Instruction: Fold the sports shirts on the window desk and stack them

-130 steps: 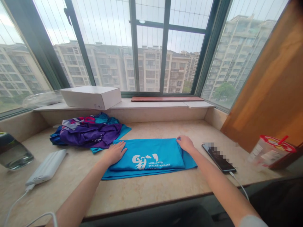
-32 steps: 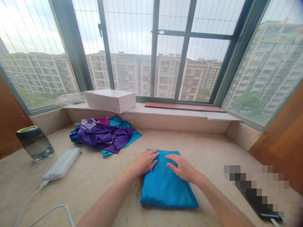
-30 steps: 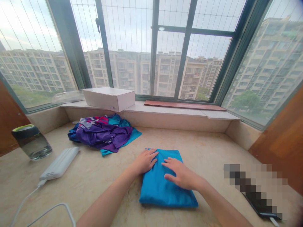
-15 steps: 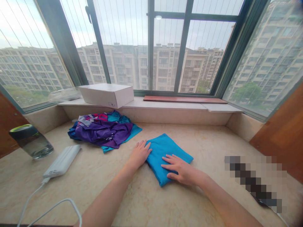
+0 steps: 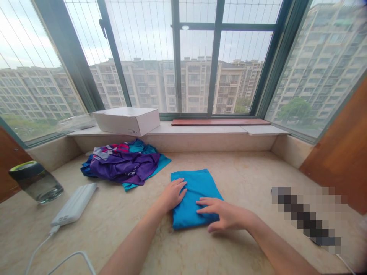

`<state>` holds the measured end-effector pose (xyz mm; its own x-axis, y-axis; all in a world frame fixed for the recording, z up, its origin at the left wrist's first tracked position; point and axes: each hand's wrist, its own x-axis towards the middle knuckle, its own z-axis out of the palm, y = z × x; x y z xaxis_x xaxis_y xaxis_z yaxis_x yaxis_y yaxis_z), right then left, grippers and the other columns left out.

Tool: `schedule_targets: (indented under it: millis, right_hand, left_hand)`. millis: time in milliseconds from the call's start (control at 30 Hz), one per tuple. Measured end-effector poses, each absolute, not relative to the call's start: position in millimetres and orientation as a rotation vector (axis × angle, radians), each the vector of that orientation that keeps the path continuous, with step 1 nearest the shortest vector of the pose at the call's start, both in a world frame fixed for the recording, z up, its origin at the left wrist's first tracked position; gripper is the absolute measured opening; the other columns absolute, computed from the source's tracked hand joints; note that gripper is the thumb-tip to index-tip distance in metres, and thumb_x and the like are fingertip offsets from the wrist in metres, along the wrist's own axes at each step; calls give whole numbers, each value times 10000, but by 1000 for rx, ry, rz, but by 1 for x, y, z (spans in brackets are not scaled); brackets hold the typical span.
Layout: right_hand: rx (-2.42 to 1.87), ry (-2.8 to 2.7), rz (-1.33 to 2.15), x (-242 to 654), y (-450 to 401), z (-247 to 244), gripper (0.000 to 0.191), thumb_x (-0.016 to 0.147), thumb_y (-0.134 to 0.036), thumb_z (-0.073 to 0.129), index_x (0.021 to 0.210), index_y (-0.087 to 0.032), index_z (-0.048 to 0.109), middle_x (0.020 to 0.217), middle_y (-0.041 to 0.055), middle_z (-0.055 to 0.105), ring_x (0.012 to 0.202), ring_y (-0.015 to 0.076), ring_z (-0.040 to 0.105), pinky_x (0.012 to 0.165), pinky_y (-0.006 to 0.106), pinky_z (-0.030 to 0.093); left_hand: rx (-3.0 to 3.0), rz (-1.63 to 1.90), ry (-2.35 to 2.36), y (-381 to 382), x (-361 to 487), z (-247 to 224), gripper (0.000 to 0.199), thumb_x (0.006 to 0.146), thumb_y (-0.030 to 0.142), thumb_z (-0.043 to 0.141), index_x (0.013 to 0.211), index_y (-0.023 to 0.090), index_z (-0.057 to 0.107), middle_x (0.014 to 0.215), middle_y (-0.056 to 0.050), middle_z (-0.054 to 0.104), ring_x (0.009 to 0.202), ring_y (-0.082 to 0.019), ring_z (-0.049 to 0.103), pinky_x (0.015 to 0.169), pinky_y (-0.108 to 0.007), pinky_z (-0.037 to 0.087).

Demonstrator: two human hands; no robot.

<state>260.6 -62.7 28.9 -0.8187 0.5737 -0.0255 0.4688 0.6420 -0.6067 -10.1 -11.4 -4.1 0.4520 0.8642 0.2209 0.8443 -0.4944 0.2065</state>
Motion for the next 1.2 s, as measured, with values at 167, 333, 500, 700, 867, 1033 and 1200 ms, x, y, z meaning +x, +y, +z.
schedule_targets:
  millis: [167,333,500,700,867,1033,1200]
  right_hand:
    - [-907,-2668,721,278,-62,15,370,932,-417,654,1283,-310,701,1503,59,542,1412,293,461,1187,484,355]
    - [-929,-2562,452,268,-61,3,301,1006,-310,494,1151,-234,747,1249,87,719,1152,254,658,1023,395,482]
    - [-1266,-2326,371,276,-55,9,345,1040,-364,380,1116,-228,687,948,62,767,852,237,721,749,315,502]
    - [-1289,-2030,524,280,-52,18,346,1014,-438,416,1049,-232,691,909,56,757,825,242,700,744,330,492]
    - [-1258,-1715,892,283,-40,17,407,922,-565,574,1050,-196,689,816,44,736,774,236,687,705,334,519]
    - [-1197,-1539,1248,306,-36,14,711,834,-577,709,1417,-217,519,886,55,744,829,241,704,731,354,557]
    - [-1042,-1503,1397,308,-35,18,996,732,-457,840,1557,-282,311,1040,49,735,931,239,698,832,389,570]
  left_hand:
    - [2667,616,1325,-19,-5,9,330,1020,319,468,1223,192,695,1300,-125,679,1191,-257,640,1064,-414,493]
    - [2658,473,853,-38,3,26,407,1046,433,385,1173,230,715,1180,-73,732,1115,-238,664,1029,-356,483]
    - [2546,341,631,-44,3,26,891,859,749,531,1539,187,404,1404,-152,607,1241,-350,599,1070,-425,455]
    - [2533,402,802,-37,-2,3,1025,762,490,769,1607,239,246,1572,-137,435,1385,-359,477,1145,-456,386]
    - [2204,762,957,-29,7,0,322,957,356,522,1177,213,708,1118,-63,752,1011,-251,690,927,-343,512]
    - [1714,1032,1135,-23,16,1,316,913,460,604,985,199,767,1060,-51,769,1015,-285,683,929,-365,517]
    - [1242,1070,1114,-19,14,-2,413,822,517,725,1064,183,744,1077,-77,773,1092,-321,682,960,-426,536]
